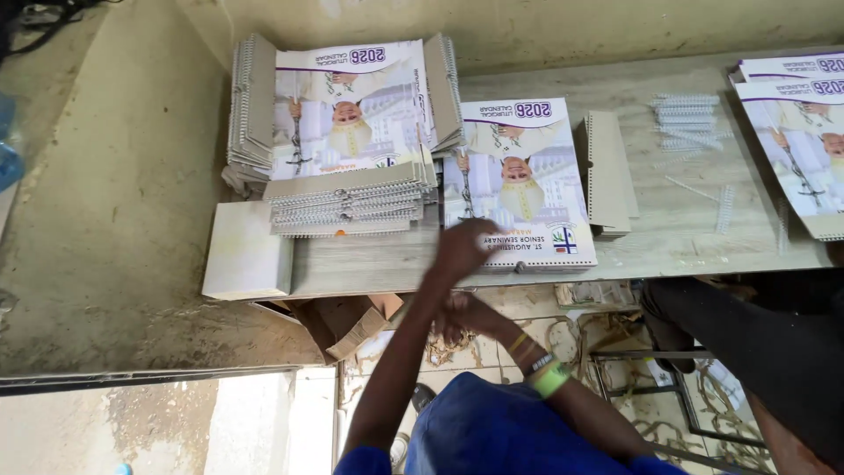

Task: Collating and aligning printed calendar pages on a work table for binding.

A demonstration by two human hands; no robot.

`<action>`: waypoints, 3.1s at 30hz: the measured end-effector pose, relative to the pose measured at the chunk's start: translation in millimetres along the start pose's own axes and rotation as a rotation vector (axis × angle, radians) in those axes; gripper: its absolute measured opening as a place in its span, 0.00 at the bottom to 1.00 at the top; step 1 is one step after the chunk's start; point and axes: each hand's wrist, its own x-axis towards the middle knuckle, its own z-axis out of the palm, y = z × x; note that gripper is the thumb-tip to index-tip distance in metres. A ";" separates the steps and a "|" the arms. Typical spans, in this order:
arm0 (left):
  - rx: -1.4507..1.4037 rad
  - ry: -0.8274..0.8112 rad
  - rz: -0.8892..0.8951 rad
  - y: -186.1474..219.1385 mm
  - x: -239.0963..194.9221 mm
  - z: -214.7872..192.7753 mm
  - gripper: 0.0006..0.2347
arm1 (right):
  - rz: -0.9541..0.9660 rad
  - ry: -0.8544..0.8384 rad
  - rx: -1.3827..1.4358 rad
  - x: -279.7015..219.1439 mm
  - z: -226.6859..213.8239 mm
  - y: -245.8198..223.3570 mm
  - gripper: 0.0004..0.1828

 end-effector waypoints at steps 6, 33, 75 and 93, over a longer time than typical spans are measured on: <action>0.363 -0.467 0.073 -21.7 31.1 118.6 0.16 | 0.126 -0.066 -0.188 -101.8 -36.0 -37.4 0.13; 0.319 0.582 -0.013 63.7 22.8 39.0 0.07 | -0.286 0.487 -0.341 -149.2 -134.0 -153.7 0.22; -0.874 0.544 -0.873 23.6 -172.5 70.0 0.14 | 0.187 0.520 -1.842 -128.7 -225.0 -257.4 0.26; -0.963 0.548 -0.886 20.2 -181.8 63.5 0.15 | 0.195 0.493 -2.122 -103.7 -257.1 -232.9 0.22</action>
